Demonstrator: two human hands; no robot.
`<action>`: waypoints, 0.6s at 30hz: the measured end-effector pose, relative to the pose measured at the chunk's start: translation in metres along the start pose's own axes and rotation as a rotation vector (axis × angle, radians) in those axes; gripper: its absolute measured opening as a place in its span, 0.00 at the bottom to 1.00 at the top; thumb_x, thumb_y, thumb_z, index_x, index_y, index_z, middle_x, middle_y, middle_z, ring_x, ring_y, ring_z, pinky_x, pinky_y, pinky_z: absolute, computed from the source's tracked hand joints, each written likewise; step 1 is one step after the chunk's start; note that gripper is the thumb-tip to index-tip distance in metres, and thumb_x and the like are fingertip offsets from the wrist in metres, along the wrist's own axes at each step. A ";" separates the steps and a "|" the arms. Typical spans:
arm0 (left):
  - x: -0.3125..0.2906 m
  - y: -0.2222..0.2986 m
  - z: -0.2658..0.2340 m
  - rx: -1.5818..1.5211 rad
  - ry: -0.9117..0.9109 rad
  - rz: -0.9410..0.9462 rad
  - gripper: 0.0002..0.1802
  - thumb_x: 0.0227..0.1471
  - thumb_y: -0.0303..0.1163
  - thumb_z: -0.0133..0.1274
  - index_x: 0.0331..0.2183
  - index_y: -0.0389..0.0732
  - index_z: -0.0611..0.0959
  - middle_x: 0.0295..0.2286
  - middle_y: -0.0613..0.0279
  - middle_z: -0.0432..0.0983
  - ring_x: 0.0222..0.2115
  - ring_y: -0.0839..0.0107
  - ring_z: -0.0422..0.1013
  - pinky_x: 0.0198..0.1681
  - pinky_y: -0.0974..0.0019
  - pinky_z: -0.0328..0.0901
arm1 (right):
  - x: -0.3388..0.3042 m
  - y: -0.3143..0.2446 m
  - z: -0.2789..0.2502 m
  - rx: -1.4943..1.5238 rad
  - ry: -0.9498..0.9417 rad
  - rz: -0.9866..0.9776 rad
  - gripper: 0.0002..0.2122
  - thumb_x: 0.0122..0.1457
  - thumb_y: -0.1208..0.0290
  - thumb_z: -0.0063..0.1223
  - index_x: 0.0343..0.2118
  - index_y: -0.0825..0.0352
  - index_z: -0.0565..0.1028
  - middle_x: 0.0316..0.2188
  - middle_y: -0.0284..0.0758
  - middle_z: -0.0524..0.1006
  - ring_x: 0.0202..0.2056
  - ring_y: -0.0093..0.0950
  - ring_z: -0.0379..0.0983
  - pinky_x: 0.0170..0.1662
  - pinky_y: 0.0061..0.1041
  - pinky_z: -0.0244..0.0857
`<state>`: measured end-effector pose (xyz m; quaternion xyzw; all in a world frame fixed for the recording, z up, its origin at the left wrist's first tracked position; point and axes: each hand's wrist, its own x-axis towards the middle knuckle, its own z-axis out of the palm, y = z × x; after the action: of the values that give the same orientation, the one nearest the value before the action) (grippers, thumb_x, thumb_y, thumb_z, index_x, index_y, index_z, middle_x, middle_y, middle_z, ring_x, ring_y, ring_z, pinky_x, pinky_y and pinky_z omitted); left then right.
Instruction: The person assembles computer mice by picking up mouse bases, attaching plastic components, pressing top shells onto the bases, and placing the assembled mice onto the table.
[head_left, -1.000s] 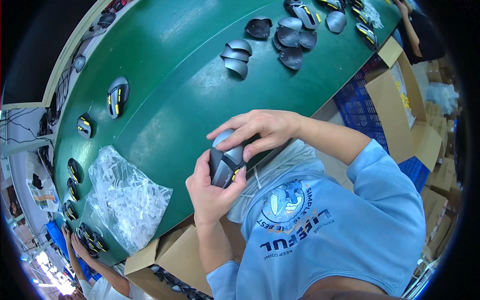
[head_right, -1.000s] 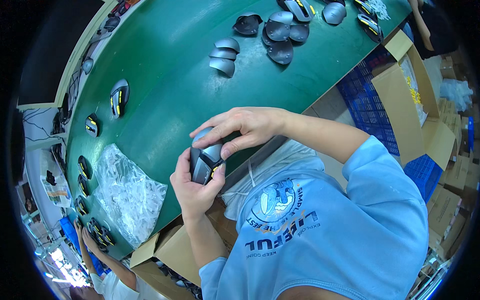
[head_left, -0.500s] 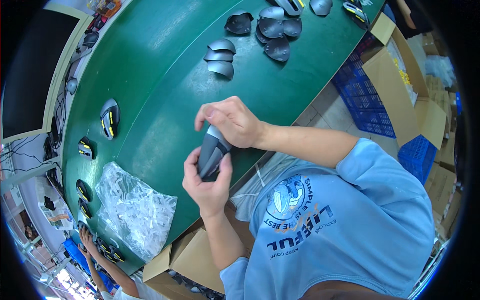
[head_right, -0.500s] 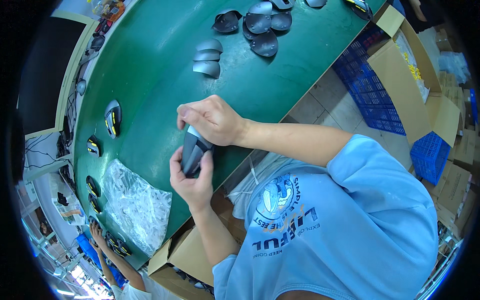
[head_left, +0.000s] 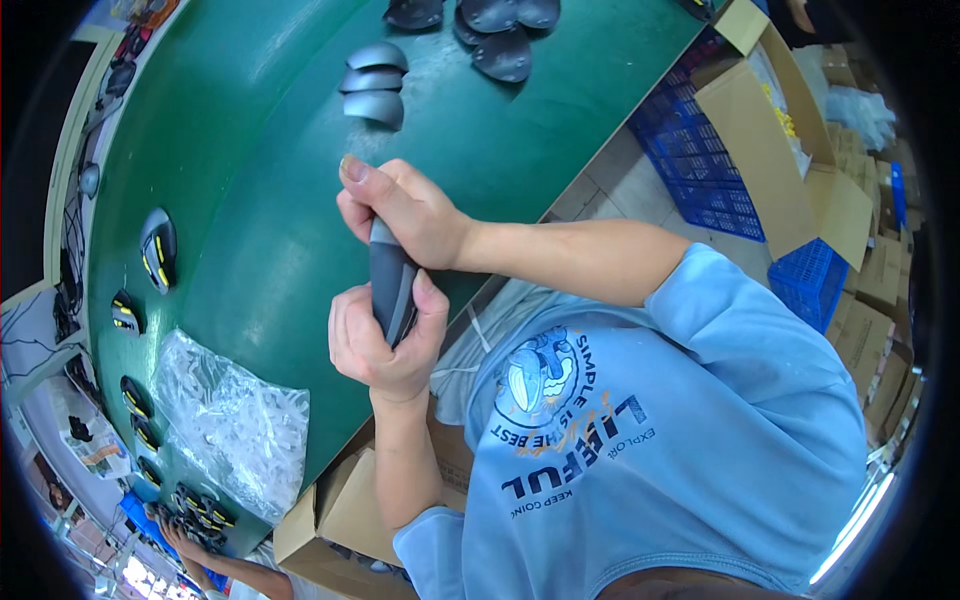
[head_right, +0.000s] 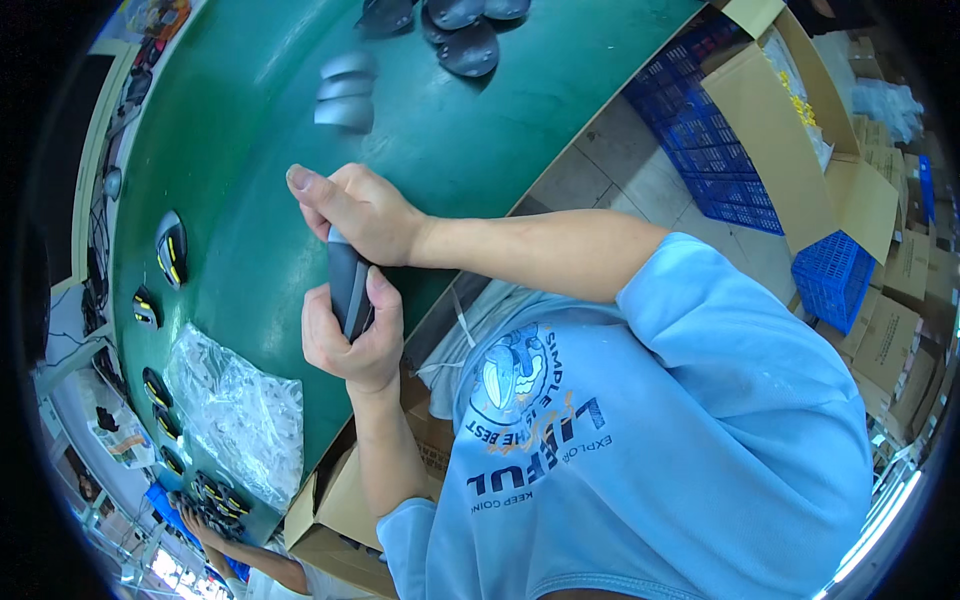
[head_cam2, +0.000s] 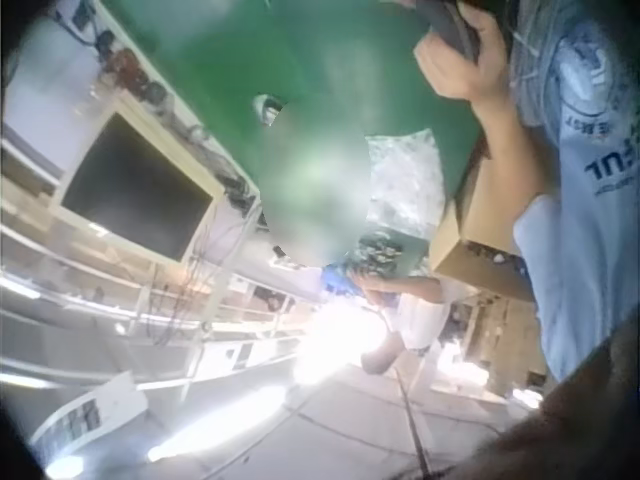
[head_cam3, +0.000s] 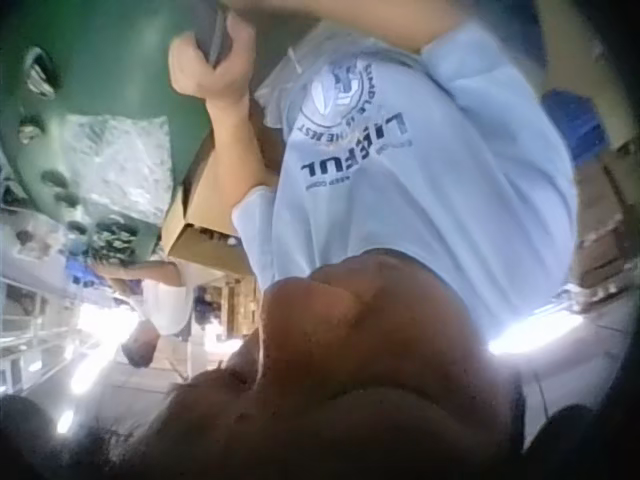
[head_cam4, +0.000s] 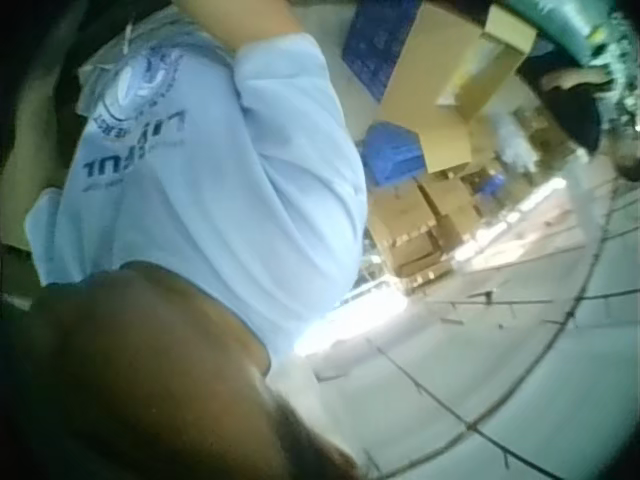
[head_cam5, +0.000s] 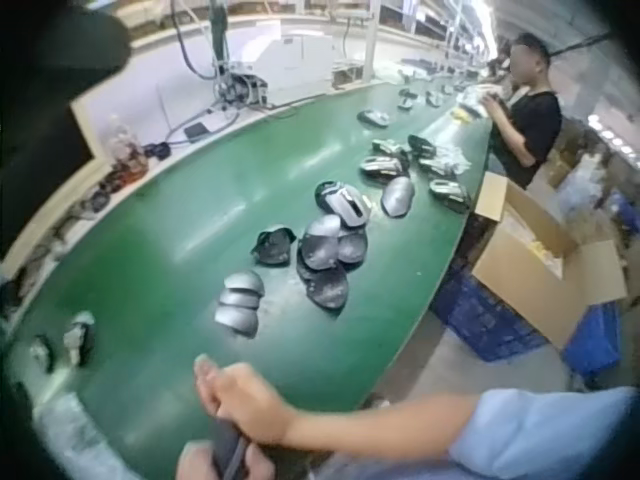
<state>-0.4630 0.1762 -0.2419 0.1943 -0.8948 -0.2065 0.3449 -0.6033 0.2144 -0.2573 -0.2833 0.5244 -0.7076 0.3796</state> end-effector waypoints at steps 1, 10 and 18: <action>-0.003 -0.001 0.003 0.001 0.004 0.009 0.18 0.44 0.33 0.69 0.26 0.34 0.76 0.20 0.56 0.73 0.18 0.59 0.70 0.22 0.62 0.66 | 0.001 0.000 0.000 0.031 0.002 -0.020 0.37 0.71 0.41 0.24 0.12 0.68 0.66 0.12 0.30 0.63 0.20 0.20 0.60 0.27 0.23 0.56; -0.020 -0.009 0.002 -1.311 0.362 -0.911 0.34 0.60 0.57 0.54 0.47 0.30 0.75 0.41 0.57 0.76 0.42 0.68 0.75 0.46 0.62 0.73 | -0.031 -0.008 -0.008 0.247 -0.187 0.032 0.19 0.72 0.55 0.43 0.47 0.68 0.75 0.38 0.30 0.75 0.37 0.19 0.70 0.42 0.22 0.64; -0.023 -0.023 -0.016 -0.994 0.033 -0.649 0.47 0.56 0.66 0.53 0.56 0.33 0.67 0.45 0.58 0.72 0.44 0.69 0.71 0.47 0.66 0.67 | -0.035 -0.025 -0.017 -0.104 -0.453 -0.194 0.10 0.66 0.69 0.53 0.38 0.73 0.77 0.34 0.41 0.78 0.38 0.36 0.75 0.43 0.33 0.67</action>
<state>-0.4310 0.1646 -0.2547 0.2762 -0.5801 -0.6927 0.3276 -0.6038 0.2569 -0.2389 -0.5029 0.4319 -0.6312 0.4028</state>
